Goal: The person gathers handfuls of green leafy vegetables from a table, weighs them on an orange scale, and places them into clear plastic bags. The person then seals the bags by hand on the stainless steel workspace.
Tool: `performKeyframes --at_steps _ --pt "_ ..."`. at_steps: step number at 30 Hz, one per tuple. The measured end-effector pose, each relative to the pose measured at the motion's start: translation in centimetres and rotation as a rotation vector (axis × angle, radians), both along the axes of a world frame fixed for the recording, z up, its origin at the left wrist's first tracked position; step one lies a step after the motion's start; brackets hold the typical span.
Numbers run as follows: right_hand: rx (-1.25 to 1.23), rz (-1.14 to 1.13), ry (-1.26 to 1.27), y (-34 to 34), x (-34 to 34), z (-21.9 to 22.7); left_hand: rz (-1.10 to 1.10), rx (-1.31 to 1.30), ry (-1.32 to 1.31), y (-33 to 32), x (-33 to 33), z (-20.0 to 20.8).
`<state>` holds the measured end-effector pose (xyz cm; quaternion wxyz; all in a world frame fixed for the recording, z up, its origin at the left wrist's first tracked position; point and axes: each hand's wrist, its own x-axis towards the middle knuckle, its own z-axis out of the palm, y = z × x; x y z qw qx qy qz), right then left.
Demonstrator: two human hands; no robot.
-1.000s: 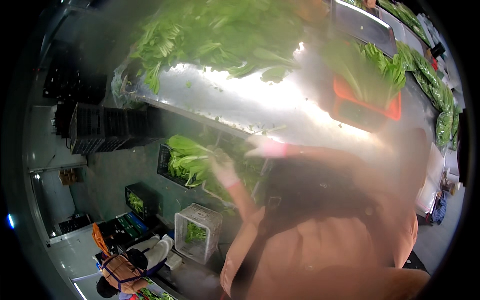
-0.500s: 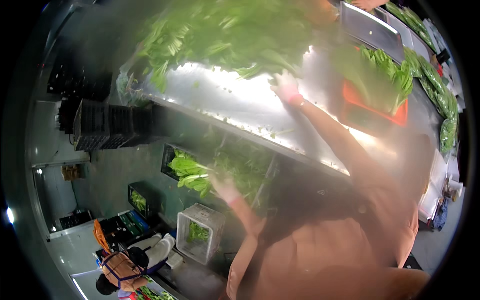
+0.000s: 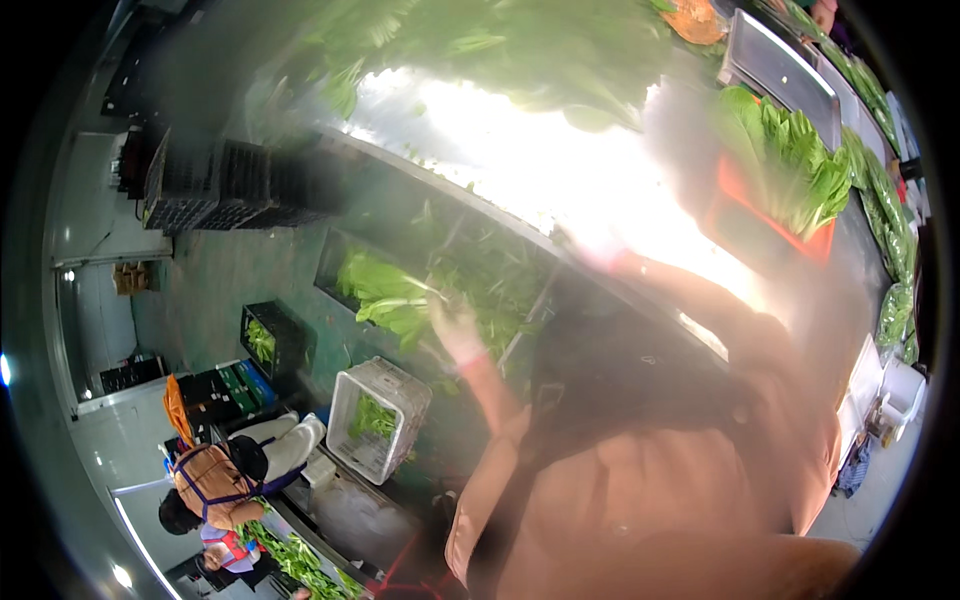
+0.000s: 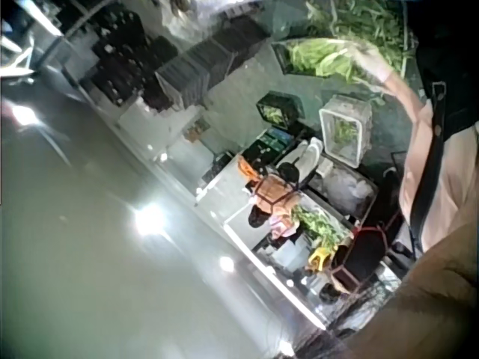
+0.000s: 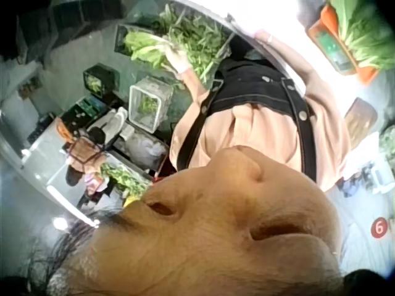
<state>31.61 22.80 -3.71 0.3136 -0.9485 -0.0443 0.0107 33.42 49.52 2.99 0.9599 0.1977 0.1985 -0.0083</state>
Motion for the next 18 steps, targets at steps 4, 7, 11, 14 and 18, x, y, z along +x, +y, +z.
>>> performKeyframes --at_steps 4,7,11,14,18 --pt "0.499 0.072 0.357 3.5 3.5 3.8 -0.058 0.05 -0.106 0.0 0.1 0.2" --pt "0.604 0.271 0.493 6.7 6.8 13.2 0.014 0.071 -0.162 4.5 2.0 -0.6" --pt "0.345 0.059 0.071 4.6 14.7 3.3 0.136 0.188 0.012 0.8 0.3 0.7" --pt "0.12 -0.039 -0.092 1.4 19.9 -2.8 0.15 0.312 0.062 1.3 -1.4 -1.4" --pt "-0.03 -0.124 -0.223 6.9 24.0 0.9 0.23 0.613 0.117 8.2 -2.7 -4.0"
